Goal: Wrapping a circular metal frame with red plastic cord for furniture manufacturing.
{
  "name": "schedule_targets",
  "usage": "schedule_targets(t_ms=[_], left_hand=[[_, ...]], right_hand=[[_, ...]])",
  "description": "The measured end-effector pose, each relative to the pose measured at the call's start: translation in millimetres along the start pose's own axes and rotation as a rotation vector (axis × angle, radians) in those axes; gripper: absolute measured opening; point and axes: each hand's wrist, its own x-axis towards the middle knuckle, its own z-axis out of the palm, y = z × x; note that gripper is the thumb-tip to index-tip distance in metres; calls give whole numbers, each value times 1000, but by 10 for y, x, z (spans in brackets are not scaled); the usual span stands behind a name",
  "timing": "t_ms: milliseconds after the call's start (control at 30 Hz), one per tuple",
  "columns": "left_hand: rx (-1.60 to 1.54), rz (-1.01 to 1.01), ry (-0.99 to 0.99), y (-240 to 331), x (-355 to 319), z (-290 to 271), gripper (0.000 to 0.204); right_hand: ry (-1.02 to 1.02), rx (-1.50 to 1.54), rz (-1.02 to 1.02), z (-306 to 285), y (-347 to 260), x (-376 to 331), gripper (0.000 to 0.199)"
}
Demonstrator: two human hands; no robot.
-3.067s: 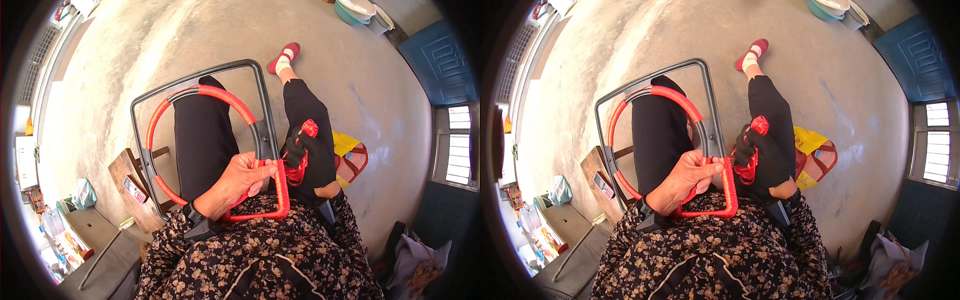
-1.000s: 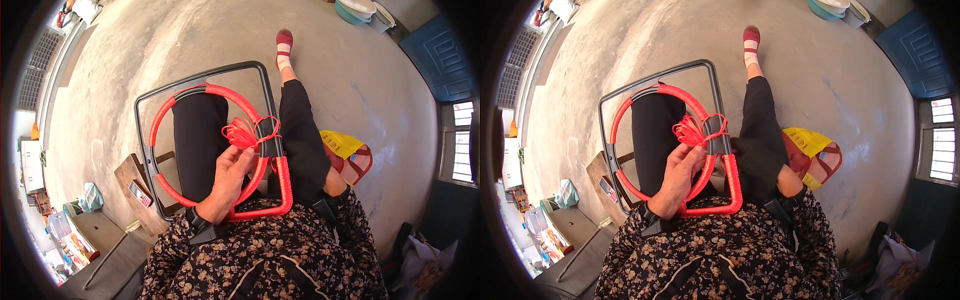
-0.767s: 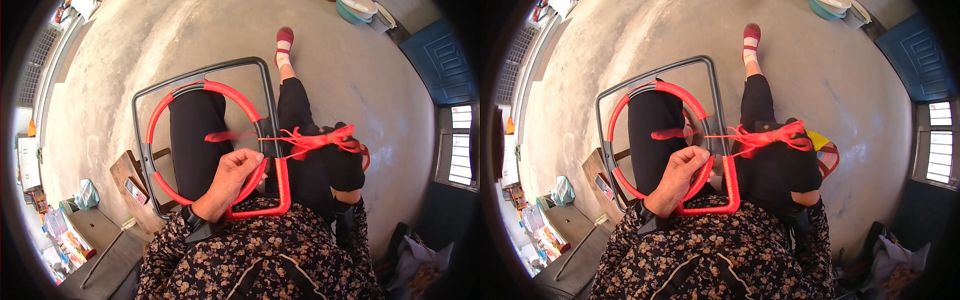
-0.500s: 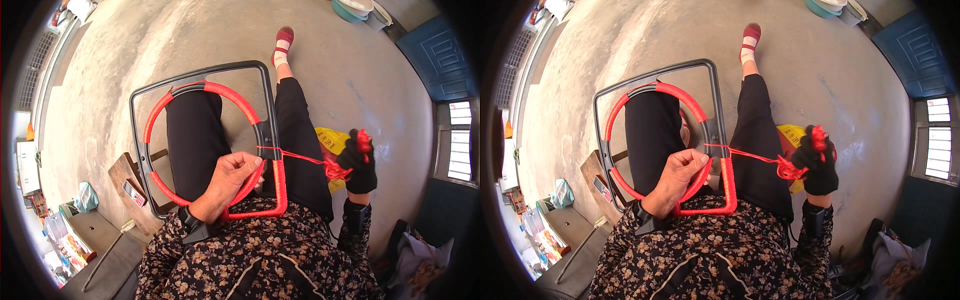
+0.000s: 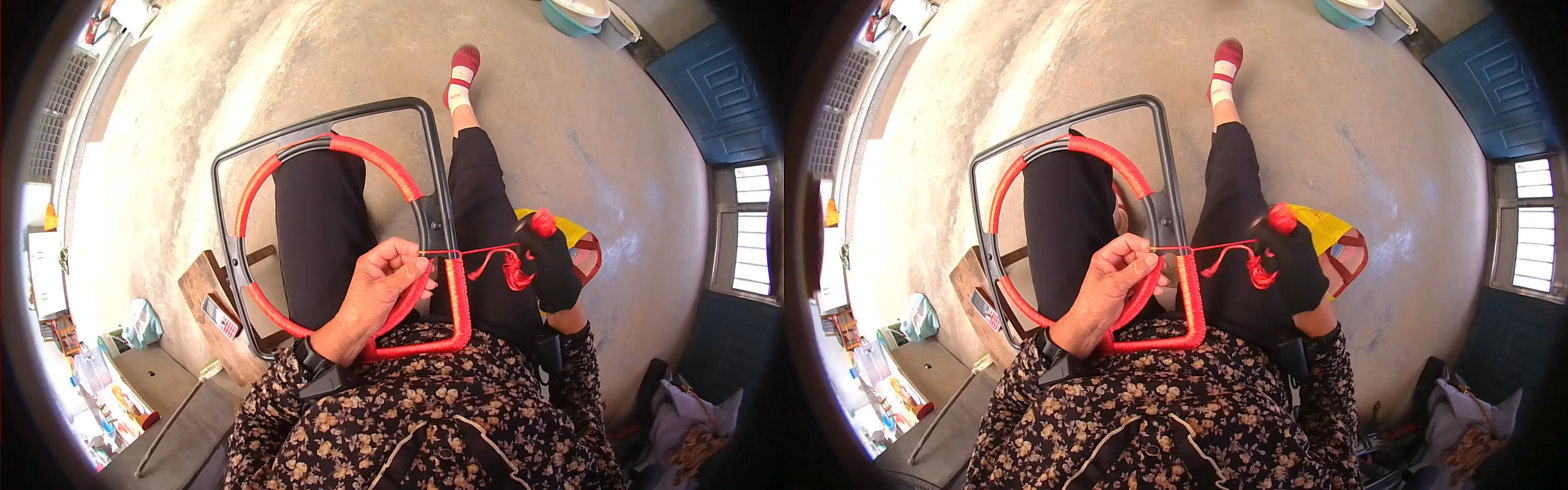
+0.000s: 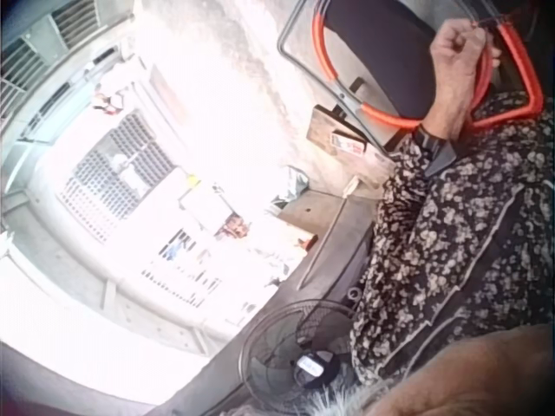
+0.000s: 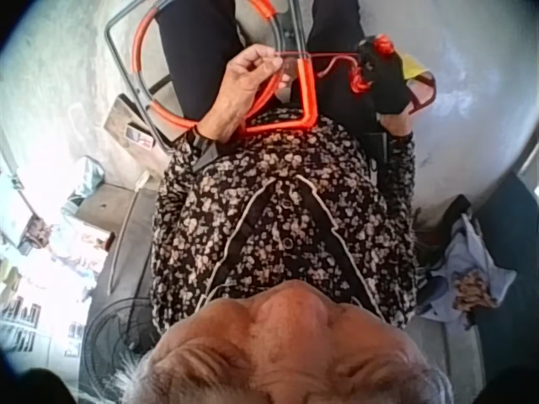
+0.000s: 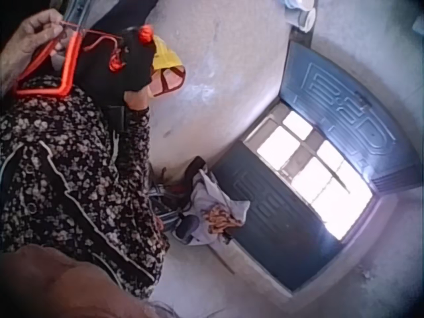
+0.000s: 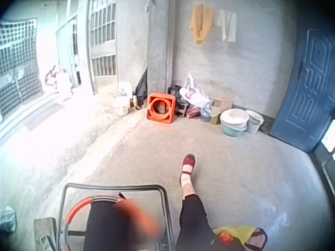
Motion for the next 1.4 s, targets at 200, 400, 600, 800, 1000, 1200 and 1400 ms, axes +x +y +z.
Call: schedule_targets(t_ms=[200,400,600,800,1000,1200,1400], left_hand=[[38,-35,5,54,18,-40,11],[52,-26,40,56,50,27,11],[66,-51,16,86,82,43,12],[123,117,53,-9,114,75,14],[191,176,83,-26,73,25,17],[268,184,112,26,105,24,18],[509,249,32,82,149,-22,19]], right_hand=[[98,245,-9,96,-153,-20,18],[-232,34,98,503,-435,-125,26],[-260,-416,-483,555,-473,-216,15],[-274,-146,-318,352,96,60,10],[-341,-49,231,538,-366,99,14],[-411,86,172,503,-282,174,12],[-419,136,212,505,-222,160,13]])
